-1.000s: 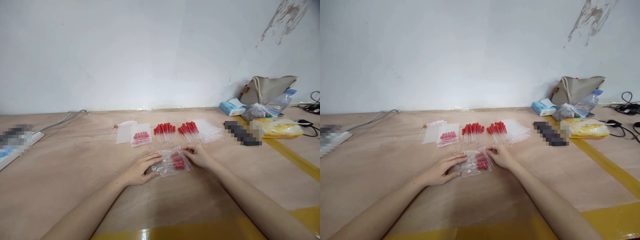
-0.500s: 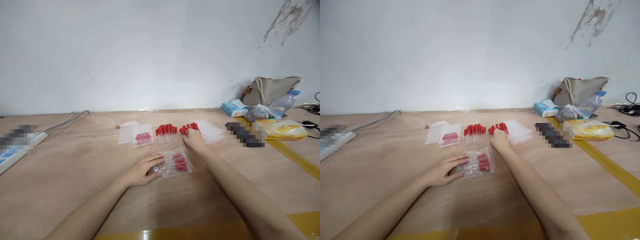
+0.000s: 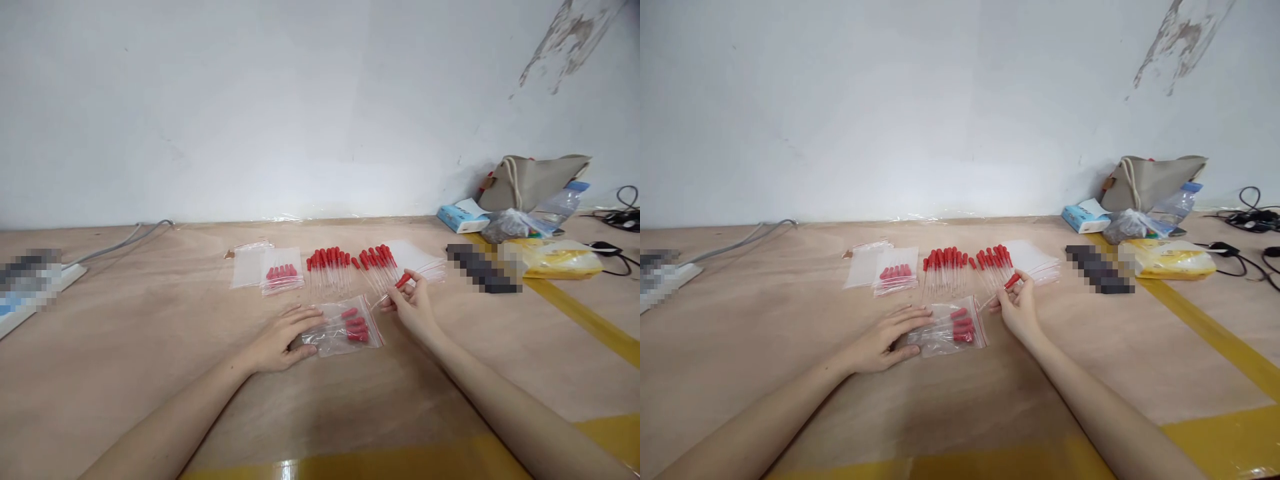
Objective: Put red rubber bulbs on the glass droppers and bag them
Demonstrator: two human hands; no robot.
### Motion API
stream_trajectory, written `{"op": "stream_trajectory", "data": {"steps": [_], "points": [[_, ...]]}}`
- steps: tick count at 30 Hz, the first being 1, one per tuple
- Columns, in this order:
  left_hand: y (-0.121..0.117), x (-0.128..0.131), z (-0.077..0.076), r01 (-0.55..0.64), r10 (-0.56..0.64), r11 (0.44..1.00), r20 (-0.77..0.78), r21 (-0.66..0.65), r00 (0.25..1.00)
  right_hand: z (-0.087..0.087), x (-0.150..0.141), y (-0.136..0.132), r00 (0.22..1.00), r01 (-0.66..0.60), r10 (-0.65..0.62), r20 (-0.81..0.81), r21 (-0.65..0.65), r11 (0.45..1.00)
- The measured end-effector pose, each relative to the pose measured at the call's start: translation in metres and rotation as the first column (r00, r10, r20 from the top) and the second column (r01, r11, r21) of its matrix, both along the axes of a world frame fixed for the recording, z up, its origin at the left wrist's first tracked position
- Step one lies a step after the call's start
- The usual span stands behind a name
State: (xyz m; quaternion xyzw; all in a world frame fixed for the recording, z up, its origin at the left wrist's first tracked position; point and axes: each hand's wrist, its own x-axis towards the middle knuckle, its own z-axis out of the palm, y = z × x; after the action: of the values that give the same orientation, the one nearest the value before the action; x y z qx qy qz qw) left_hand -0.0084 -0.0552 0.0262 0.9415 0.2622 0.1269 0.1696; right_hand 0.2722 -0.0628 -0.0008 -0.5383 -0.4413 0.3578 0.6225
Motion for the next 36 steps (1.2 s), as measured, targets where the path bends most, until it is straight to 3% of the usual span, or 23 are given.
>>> {"op": "stream_trajectory", "data": {"steps": [7, 16, 22, 26, 29, 31, 36], "points": [[0.000, 0.000, 0.000, -0.004, 0.004, 1.000, -0.002, 0.002, 1.000, -0.003, -0.016, 0.001, 0.995, -0.082, 0.082, -0.050, 0.018, 0.997], [0.000, 0.001, -0.001, -0.016, 0.016, 1.000, -0.004, 0.006, 1.000, -0.004, -0.011, -0.003, 0.986, -0.030, 0.025, -0.165, -0.025, 0.999], [-0.001, 0.001, 0.001, -0.011, 0.011, 1.000, 0.006, 0.008, 1.000, -0.004, -0.017, -0.010, 0.973, -0.136, 0.124, -0.196, -0.050, 0.989], [-0.001, 0.000, 0.000, -0.011, 0.011, 1.000, 0.006, 0.007, 1.000, -0.009, -0.018, -0.011, 0.972, -0.226, 0.232, 0.048, -0.105, 0.968], [0.000, 0.000, -0.001, -0.009, 0.009, 1.000, -0.003, 0.013, 1.000, -0.014, -0.014, -0.008, 0.900, -0.223, 0.248, 0.357, -0.109, 0.969], [0.000, 0.000, -0.001, -0.009, 0.009, 1.000, -0.007, 0.020, 1.000, -0.015, -0.013, -0.005, 0.841, -0.226, 0.250, 0.479, -0.109, 0.968], [0.000, 0.001, -0.001, -0.014, 0.014, 1.000, -0.011, 0.016, 1.000, -0.010, -0.009, 0.003, 0.797, -0.378, 0.387, 0.463, -0.117, 0.918]]}}
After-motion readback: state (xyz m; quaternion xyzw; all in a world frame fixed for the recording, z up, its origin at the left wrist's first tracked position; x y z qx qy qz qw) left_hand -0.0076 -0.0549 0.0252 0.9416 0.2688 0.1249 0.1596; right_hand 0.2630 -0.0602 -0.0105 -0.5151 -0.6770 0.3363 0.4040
